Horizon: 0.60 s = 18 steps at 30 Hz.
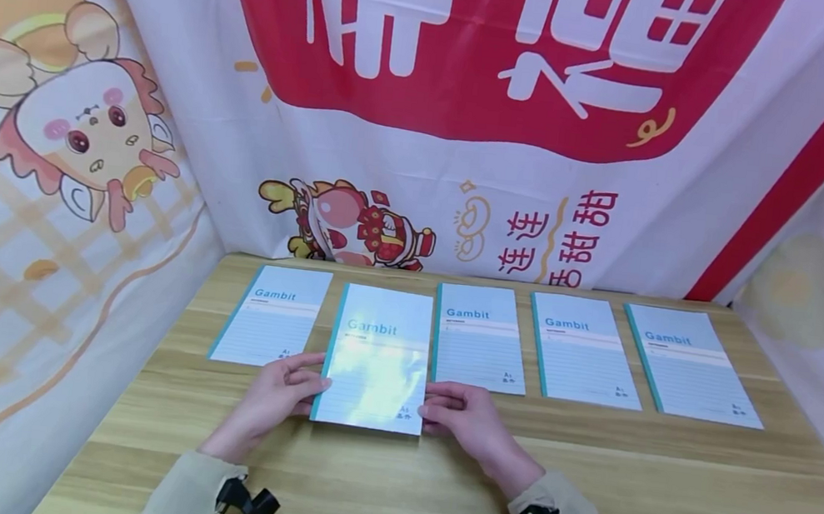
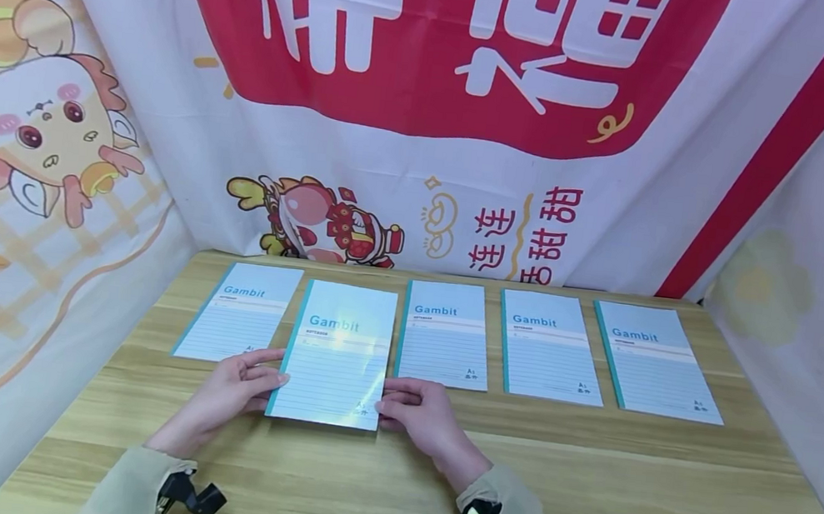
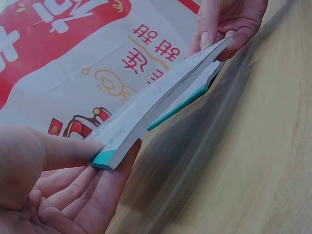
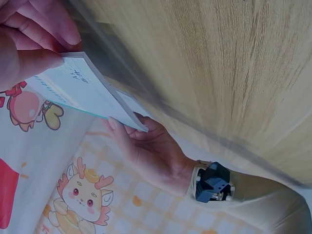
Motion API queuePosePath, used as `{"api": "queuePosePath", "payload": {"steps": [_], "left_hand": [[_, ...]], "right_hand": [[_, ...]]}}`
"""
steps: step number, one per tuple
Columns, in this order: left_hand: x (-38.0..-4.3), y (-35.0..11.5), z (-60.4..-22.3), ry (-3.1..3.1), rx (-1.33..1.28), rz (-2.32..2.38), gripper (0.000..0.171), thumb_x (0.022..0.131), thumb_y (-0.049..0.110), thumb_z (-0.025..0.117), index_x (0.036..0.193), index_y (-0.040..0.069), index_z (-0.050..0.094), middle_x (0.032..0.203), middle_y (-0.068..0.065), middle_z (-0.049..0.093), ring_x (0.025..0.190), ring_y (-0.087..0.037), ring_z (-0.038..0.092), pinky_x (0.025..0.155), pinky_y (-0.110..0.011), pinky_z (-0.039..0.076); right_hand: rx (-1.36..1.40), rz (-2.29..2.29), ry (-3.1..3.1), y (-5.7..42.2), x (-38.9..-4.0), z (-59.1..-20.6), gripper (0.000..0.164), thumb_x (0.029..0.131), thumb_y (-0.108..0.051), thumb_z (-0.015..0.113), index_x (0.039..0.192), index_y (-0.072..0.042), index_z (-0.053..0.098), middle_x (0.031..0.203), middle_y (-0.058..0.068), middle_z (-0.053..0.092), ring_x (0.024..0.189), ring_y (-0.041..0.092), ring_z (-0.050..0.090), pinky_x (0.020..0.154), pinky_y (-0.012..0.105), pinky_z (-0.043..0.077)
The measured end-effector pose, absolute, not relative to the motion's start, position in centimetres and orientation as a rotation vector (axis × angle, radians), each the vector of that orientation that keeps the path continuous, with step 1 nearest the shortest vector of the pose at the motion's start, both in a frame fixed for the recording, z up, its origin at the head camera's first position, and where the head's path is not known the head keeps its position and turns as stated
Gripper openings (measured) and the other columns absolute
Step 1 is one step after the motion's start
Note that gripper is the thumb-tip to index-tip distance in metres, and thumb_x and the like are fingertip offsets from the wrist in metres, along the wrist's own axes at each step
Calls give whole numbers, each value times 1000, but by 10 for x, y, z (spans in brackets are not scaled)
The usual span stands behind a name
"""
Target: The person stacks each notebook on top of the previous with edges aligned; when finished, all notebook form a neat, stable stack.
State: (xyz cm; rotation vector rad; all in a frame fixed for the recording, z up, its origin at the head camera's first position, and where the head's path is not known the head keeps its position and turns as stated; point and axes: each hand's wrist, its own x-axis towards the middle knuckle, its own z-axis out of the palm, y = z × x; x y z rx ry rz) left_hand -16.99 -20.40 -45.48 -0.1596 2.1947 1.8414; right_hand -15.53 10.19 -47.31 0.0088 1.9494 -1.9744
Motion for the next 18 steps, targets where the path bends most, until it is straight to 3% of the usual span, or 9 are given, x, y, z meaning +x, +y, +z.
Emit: {"api": "queuePosePath", "payload": {"steps": [18], "left_hand": [[-178, -184, -452, 2205, -180, 1840, 51, 95, 17, 74, 142, 9, 56, 110, -11, 74, 93, -26, 71, 77, -37, 61]], "right_hand": [[24, -2042, 1965, 120, -158, -472, 40, 94, -5, 73, 132, 6, 62, 108, 17, 67, 98, 27, 68, 86, 38, 60]]}}
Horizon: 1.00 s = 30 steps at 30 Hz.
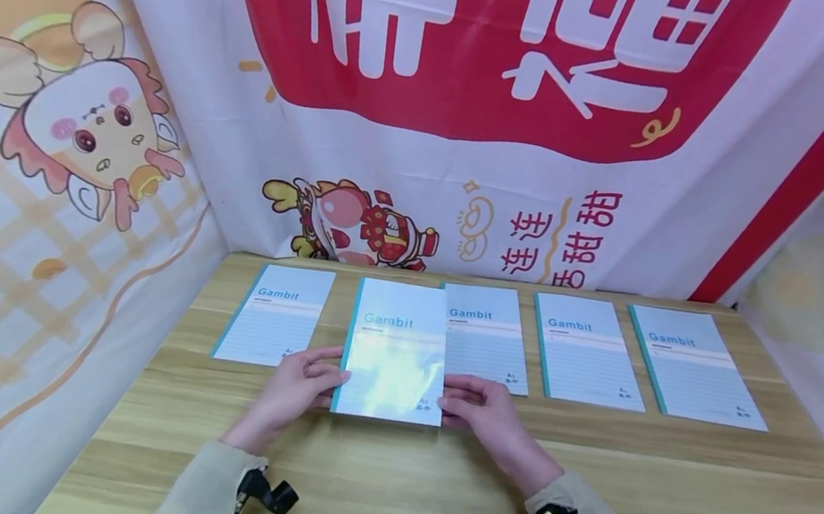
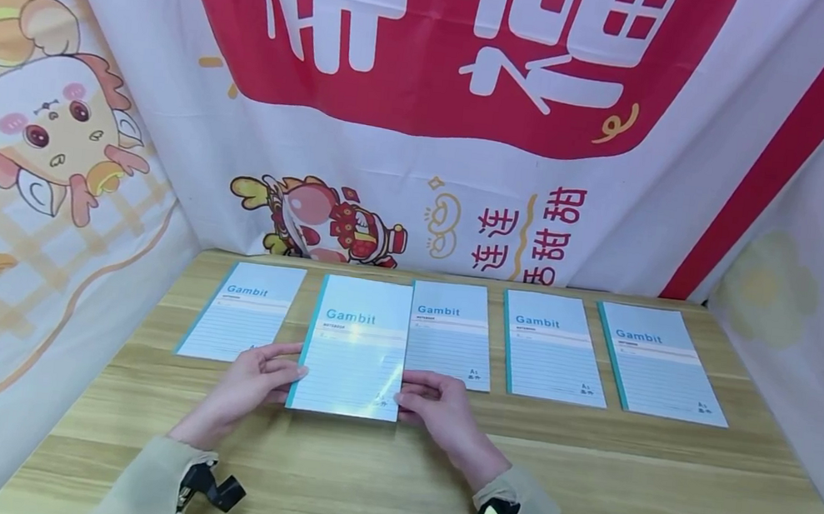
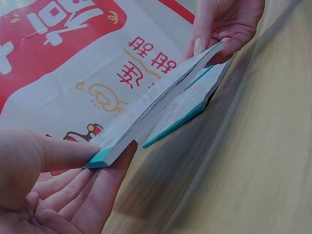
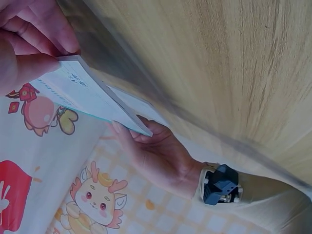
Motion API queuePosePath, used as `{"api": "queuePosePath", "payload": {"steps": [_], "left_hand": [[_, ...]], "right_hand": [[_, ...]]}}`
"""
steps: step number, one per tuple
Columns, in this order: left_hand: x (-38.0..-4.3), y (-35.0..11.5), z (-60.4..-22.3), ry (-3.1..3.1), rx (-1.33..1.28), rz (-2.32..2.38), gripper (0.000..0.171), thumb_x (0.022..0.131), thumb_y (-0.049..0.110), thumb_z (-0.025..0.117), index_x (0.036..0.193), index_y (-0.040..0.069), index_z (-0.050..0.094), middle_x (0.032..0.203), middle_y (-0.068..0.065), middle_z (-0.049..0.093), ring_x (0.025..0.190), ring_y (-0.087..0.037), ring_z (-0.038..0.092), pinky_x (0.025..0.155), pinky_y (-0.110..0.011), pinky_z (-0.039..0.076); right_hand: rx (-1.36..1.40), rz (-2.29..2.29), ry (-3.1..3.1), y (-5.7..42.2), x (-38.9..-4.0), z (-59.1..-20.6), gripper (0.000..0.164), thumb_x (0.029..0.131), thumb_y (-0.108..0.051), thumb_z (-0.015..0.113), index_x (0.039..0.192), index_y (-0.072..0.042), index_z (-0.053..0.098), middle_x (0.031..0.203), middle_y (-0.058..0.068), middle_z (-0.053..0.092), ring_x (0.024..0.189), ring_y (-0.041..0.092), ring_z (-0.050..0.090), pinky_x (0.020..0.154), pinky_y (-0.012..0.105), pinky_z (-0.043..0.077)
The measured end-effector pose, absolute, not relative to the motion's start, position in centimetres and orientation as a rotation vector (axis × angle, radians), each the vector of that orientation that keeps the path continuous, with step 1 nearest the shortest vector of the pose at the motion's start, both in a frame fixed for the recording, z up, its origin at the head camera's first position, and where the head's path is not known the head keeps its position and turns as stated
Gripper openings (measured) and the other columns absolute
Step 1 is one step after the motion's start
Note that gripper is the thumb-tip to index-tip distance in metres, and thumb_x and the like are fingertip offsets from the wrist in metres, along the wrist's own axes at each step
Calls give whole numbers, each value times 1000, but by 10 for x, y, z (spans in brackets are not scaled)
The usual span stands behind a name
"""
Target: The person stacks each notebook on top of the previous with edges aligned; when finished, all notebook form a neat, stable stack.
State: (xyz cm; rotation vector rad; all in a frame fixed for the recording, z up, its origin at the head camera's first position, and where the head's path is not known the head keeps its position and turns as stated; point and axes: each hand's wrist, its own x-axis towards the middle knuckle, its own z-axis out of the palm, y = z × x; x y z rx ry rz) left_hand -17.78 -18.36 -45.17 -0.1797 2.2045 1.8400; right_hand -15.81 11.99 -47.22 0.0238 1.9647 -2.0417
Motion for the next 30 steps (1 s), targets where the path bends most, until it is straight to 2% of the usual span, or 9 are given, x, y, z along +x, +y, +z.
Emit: {"api": "queuePosePath", "payload": {"steps": [7, 18, 30], "left_hand": [[-182, -170, -451, 2226, -160, 1856, 49, 96, 16, 74, 141, 7, 57, 110, -11, 73, 94, -24, 71, 77, -36, 61], [-189, -155, -452, 2168, -121, 1903, 52, 94, 15, 75, 141, 8, 57, 109, -10, 73, 93, -25, 71, 79, -36, 61], [-196, -139, -451, 2081, -24, 1895, 51, 96, 13, 72, 145, 9, 56, 122, -12, 68, 102, -25, 70, 86, -38, 60]], "right_hand": [[73, -2080, 1958, 128, -160, -469, 39, 95, -2, 70, 133, 3, 62, 109, 18, 65, 98, 27, 68, 85, 41, 60], [119, -2060, 2007, 144, -163, -463, 39, 95, -4, 71, 133, 0, 63, 112, 17, 64, 96, 26, 67, 82, 39, 61], [72, -2004, 2109, 172, -166, -455, 44, 97, -9, 72, 138, 0, 61, 117, 19, 61, 98, 27, 66, 82, 36, 61]]}}
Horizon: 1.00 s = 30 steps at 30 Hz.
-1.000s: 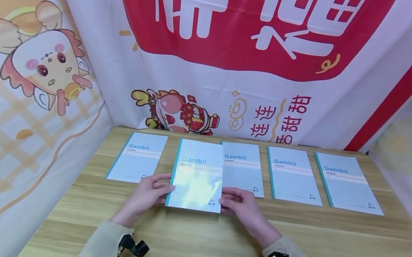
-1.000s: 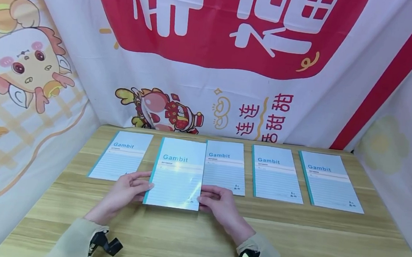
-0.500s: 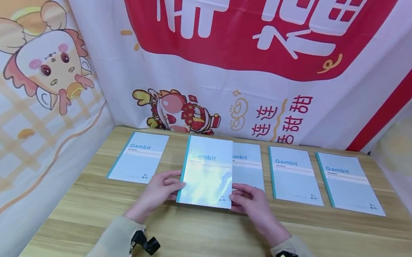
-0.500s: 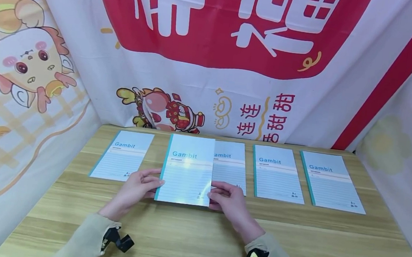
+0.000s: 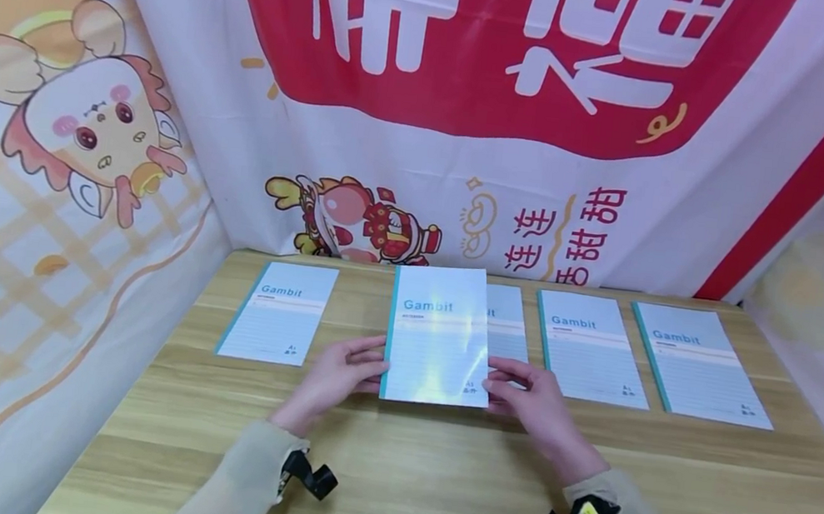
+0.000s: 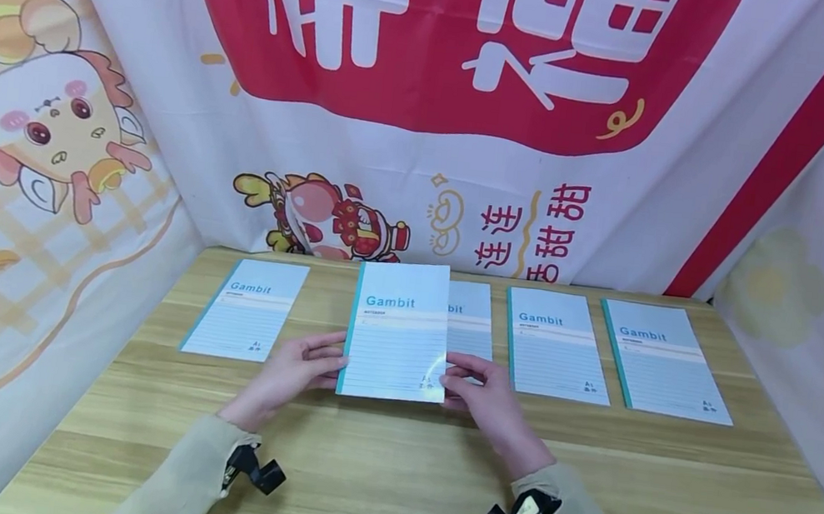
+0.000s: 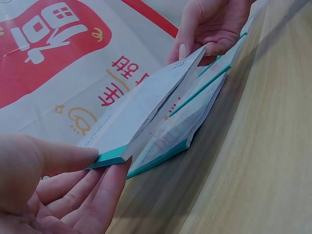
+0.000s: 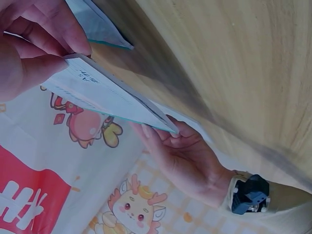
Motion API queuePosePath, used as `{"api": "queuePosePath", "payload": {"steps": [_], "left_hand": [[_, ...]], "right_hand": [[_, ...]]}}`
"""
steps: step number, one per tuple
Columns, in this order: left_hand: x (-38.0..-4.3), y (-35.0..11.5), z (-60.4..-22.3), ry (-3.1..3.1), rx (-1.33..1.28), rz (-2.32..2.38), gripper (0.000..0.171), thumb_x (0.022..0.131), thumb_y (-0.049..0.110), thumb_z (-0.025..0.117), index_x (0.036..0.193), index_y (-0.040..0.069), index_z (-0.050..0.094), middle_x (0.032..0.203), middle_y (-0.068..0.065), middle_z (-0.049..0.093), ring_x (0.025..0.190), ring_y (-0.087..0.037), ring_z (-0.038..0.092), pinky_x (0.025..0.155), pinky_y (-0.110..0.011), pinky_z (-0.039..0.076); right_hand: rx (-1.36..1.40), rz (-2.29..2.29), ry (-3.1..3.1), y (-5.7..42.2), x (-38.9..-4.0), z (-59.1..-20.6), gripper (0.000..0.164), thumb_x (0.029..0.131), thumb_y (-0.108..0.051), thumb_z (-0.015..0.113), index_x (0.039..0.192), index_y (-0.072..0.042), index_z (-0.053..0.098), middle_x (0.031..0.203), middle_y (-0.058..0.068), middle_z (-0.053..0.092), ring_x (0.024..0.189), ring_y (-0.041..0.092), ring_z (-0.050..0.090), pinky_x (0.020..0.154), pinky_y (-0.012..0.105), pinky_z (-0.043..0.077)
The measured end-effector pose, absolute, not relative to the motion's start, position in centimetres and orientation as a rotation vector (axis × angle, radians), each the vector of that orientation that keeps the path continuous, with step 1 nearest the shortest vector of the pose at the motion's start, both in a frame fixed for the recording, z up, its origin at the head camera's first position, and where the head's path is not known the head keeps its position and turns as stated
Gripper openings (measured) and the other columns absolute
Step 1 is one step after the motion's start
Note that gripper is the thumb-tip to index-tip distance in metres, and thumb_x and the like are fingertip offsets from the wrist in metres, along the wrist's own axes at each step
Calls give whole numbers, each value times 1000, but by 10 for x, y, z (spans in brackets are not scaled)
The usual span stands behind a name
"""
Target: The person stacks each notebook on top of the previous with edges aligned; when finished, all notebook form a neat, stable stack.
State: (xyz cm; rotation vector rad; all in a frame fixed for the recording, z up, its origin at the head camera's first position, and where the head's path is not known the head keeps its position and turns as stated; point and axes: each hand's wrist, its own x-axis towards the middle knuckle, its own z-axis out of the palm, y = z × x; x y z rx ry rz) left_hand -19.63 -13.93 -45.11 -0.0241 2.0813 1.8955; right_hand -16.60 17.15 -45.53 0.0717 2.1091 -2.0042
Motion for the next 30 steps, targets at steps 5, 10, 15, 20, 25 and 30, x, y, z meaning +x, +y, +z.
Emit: {"api": "queuePosePath", "payload": {"steps": [5, 10, 15, 20, 25, 30], "left_hand": [[-199, -136, -450, 2054, 9, 1897, 47, 98, 12, 70, 144, 11, 58, 126, -12, 66, 106, -25, 69, 88, -37, 59], [-203, -130, -451, 2055, 38, 1907, 45, 98, 10, 70, 142, 10, 59, 125, -12, 67, 105, -25, 69, 87, -36, 59], [-206, -122, -451, 2058, 31, 1926, 47, 96, 6, 71, 141, 8, 60, 122, -14, 67, 102, -26, 70, 85, -36, 60], [-208, -115, -451, 2055, 29, 1928, 47, 96, 6, 71, 141, 6, 60, 121, -14, 67, 101, -25, 70, 84, -36, 60], [-209, -110, -451, 2036, 23, 1942, 46, 96, 7, 72, 140, 8, 61, 120, -13, 67, 101, -25, 70, 87, -39, 59], [-212, -102, -449, 2015, 4, 1962, 45, 96, 6, 72, 140, 8, 62, 119, -12, 66, 101, -24, 69, 90, -41, 58]], "right_hand": [[108, -1983, 2130, 181, -168, -454, 44, 97, -11, 72, 139, -4, 61, 119, 18, 61, 100, 27, 66, 83, 36, 60], [119, -1960, 2146, 187, -169, -452, 46, 98, -14, 72, 141, -5, 60, 121, 18, 60, 103, 28, 65, 85, 35, 60], [126, -1933, 2174, 193, -169, -449, 47, 98, -17, 72, 142, -6, 59, 123, 18, 59, 105, 27, 64, 86, 34, 60], [143, -1914, 2212, 198, -170, -448, 47, 99, -19, 71, 143, -6, 58, 124, 17, 60, 106, 26, 63, 85, 33, 59], [148, -1922, 2229, 202, -171, -447, 46, 99, -18, 70, 142, -5, 58, 124, 17, 60, 106, 26, 63, 85, 32, 60], [133, -1945, 2236, 208, -172, -446, 45, 100, -17, 69, 142, -3, 57, 125, 18, 58, 106, 25, 63, 87, 33, 59]]}}
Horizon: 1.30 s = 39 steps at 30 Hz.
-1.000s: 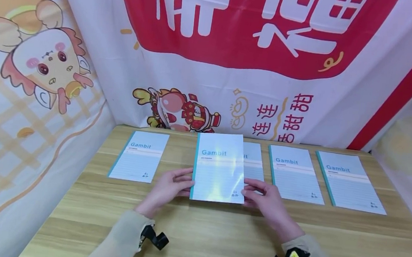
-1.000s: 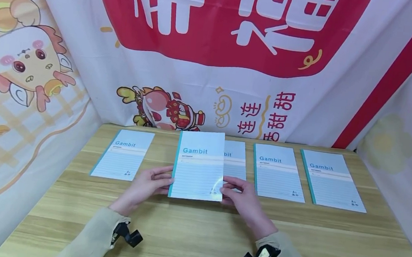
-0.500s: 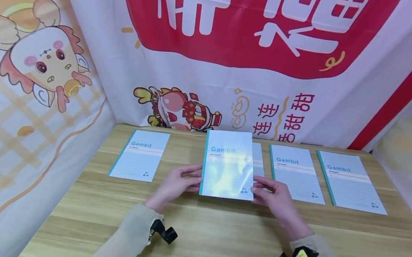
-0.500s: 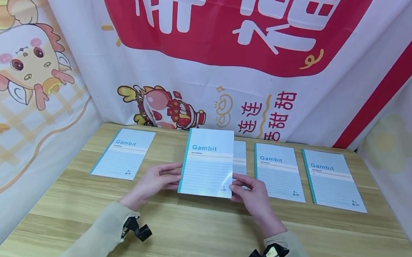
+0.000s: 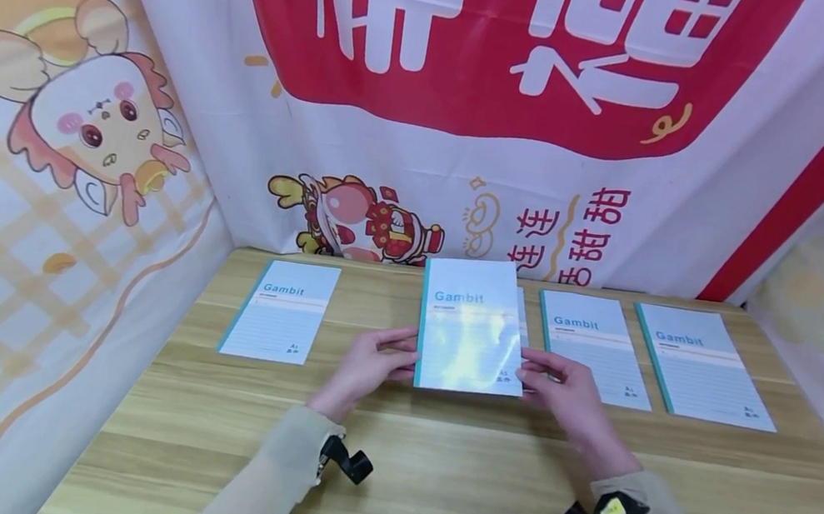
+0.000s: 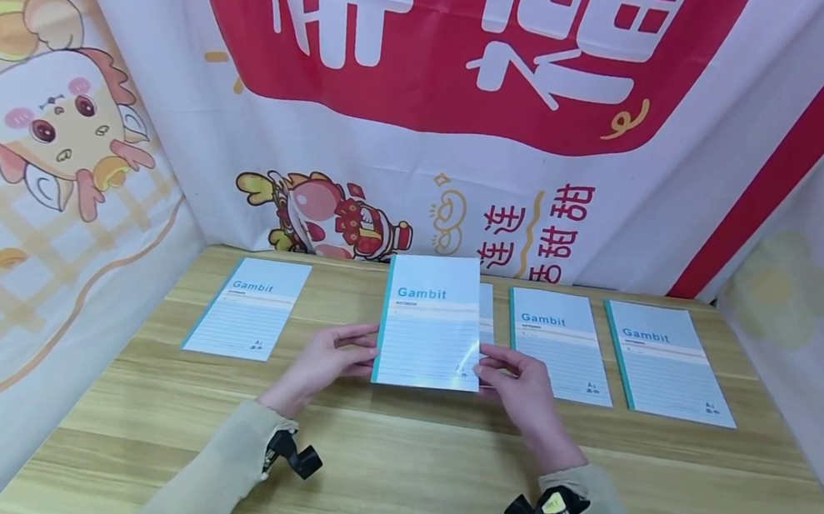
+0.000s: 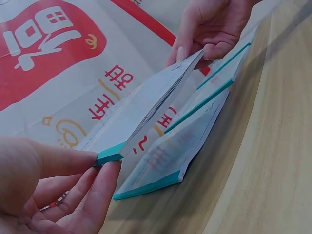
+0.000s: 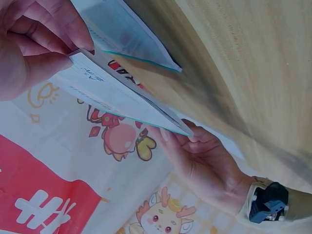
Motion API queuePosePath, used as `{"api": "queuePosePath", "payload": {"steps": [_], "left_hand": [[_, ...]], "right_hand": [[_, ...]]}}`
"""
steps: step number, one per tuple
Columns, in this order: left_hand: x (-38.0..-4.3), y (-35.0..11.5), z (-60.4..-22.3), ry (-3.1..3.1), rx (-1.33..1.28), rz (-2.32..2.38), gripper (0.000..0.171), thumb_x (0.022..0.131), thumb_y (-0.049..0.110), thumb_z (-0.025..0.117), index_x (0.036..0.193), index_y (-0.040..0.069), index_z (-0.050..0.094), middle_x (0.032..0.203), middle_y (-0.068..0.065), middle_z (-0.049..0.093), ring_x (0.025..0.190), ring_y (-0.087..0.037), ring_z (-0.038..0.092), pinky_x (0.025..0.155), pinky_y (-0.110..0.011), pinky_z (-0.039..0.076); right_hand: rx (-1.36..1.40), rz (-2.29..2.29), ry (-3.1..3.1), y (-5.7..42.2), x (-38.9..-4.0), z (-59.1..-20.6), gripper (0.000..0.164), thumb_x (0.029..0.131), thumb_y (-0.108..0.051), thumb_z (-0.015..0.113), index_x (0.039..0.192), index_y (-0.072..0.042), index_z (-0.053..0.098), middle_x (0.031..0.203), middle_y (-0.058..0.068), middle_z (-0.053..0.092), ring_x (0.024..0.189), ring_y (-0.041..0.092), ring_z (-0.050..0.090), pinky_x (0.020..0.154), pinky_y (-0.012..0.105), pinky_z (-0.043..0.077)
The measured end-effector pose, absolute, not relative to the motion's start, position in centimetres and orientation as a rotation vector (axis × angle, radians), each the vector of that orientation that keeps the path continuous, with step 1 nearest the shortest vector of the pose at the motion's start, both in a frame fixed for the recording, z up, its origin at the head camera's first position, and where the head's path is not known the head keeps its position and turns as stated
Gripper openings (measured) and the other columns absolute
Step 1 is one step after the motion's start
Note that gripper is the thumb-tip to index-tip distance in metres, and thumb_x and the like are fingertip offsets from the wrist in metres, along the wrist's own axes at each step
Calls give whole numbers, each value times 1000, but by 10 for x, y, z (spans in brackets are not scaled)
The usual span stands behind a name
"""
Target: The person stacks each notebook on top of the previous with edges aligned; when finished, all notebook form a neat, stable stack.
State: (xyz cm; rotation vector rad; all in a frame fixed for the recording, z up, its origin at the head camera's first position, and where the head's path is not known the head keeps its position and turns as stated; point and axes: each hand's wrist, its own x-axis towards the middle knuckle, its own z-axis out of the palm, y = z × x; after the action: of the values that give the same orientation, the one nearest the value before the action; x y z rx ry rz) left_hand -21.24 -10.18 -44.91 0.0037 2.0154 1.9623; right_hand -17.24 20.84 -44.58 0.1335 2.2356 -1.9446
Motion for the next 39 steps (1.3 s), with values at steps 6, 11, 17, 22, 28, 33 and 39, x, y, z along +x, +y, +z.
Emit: {"api": "queuePosePath", "payload": {"steps": [6, 11, 17, 22, 28, 33, 39], "left_hand": [[-218, -93, -446, 2020, -1, 1977, 44, 95, 3, 71, 138, 8, 63, 118, -12, 66, 100, -24, 69, 88, -39, 59], [-221, -88, -444, 2038, 8, 1960, 41, 96, 7, 71, 136, 10, 64, 117, -11, 66, 99, -24, 69, 88, -39, 59], [-227, -80, -443, 2051, 29, 1961, 41, 96, 7, 72, 136, 10, 65, 116, -10, 67, 98, -23, 70, 89, -41, 59], [-231, -75, -442, 2068, 37, 1965, 41, 96, 4, 72, 136, 8, 65, 114, -11, 67, 96, -22, 70, 87, -39, 59], [-236, -72, -445, 2066, 26, 1949, 39, 96, 3, 70, 135, 7, 65, 114, -12, 67, 96, -23, 69, 84, -36, 60], [-241, -67, -452, 2084, 19, 1940, 40, 94, 0, 72, 134, 5, 65, 110, -11, 68, 95, -22, 69, 80, -33, 61], [-244, -63, -460, 2107, -6, 1926, 38, 94, -1, 72, 131, 4, 66, 108, -11, 68, 92, -22, 70, 77, -33, 62]], "right_hand": [[134, -1922, 2280, 215, -177, -445, 46, 100, -21, 70, 141, -4, 59, 125, 18, 58, 106, 25, 64, 87, 32, 59], [173, -1895, 2303, 218, -181, -443, 47, 99, -24, 71, 141, -5, 59, 127, 17, 59, 107, 25, 64, 88, 34, 59], [195, -1873, 2327, 223, -183, -440, 50, 99, -27, 70, 143, -6, 57, 129, 16, 59, 107, 25, 65, 92, 38, 57], [204, -1852, 2336, 225, -185, -438, 50, 100, -27, 70, 143, -7, 57, 131, 16, 58, 110, 26, 63, 94, 40, 56], [240, -1852, 2314, 225, -189, -439, 49, 100, -26, 69, 143, -7, 56, 131, 16, 59, 111, 26, 64, 93, 37, 57], [271, -1830, 2323, 226, -192, -442, 49, 101, -25, 68, 144, -6, 55, 133, 16, 60, 111, 25, 64, 90, 33, 58], [285, -1833, 2313, 228, -195, -449, 48, 101, -23, 67, 145, -5, 54, 135, 17, 59, 111, 23, 65, 89, 31, 58]]}}
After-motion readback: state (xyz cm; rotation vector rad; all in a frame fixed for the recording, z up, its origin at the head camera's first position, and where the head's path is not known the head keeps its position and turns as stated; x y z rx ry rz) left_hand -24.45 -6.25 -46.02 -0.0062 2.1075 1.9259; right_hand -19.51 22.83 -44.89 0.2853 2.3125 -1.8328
